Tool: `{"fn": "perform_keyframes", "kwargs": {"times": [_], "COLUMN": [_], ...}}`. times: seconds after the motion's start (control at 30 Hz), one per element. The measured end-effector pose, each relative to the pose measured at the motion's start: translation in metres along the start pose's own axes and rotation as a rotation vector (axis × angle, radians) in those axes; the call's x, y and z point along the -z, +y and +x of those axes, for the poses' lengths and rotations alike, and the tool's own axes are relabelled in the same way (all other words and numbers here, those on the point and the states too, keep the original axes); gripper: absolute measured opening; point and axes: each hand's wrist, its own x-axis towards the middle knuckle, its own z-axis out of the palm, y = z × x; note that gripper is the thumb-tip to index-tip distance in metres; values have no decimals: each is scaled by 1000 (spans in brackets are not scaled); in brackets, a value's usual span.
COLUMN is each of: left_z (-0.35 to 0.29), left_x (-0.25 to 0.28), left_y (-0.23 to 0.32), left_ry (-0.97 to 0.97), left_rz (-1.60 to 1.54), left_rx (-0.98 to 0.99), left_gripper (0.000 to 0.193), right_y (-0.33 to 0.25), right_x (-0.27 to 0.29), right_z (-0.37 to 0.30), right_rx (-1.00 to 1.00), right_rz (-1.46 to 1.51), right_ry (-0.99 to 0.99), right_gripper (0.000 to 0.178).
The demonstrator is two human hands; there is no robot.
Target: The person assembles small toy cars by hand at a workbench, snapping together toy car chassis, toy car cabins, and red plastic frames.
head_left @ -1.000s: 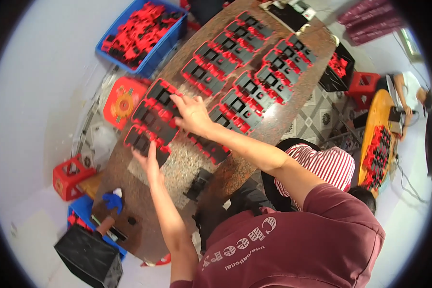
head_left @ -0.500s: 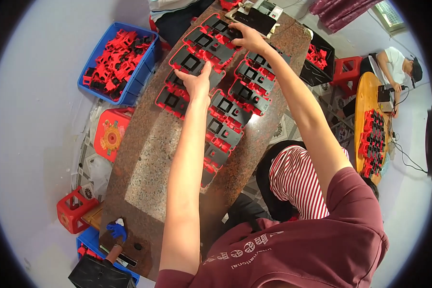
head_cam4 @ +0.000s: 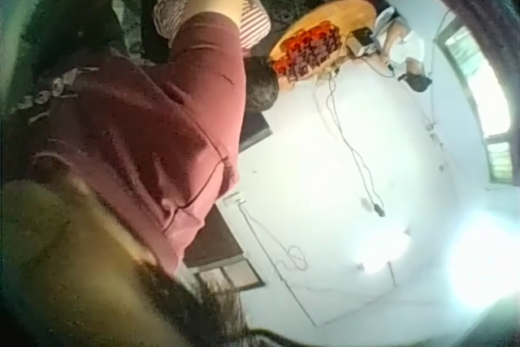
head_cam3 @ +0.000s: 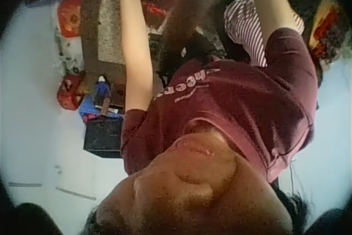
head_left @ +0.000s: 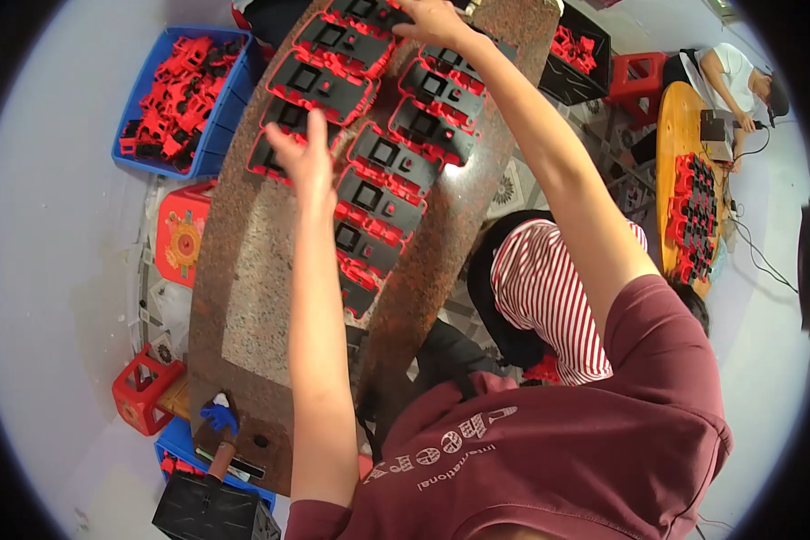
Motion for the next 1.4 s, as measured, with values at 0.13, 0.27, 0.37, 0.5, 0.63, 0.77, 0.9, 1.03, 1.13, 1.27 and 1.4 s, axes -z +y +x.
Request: {"fn": "perform_keyframes", "kwargs": {"times": [0.13,0.27,0.37,0.5,0.63,0.77,0.9,1.03,1.13,1.27,1.4], "left_z": [-79,-148,-164,-168,-167,-204,-231,-231,-228,-220,-223], "left_x": [63,114,115,124,123,136,103,118,130,98,71], "left_y": [-37,-91,-91,-99,-88,-128,-121,-156,-162,-118,-95], "left_ry": [279,362,412,361,344,571,422,452,470,458,271], "left_rz": [191,378,419,697,709,636,6,67,556,1049,864], "left_rx": [-10,262,426,397,256,364,806,474,247,214,22], "left_gripper": [94,109,114,109,108,116,116,100,101,96,88], "right_y": [-27,-121,-142,-147,-157,-146,-139,-148,-152,-153,-151], "right_x": [13,9,-15,-27,-21,-19,-29,-24,-23,-29,-27], "right_z": [-91,-206,-238,-237,-219,-225,-235,-228,-235,-248,-252], "right_rx": [-151,-303,-316,-328,-376,-406,-289,-313,-292,-393,-514], "right_rz": [263,232,117,17,85,6,-37,-22,14,141,186], "right_ry": [175,-100,-114,-13,-31,-159,-126,-240,-274,-268,-346], "right_gripper": [40,45,53,61,59,63,63,65,64,74,87]}}
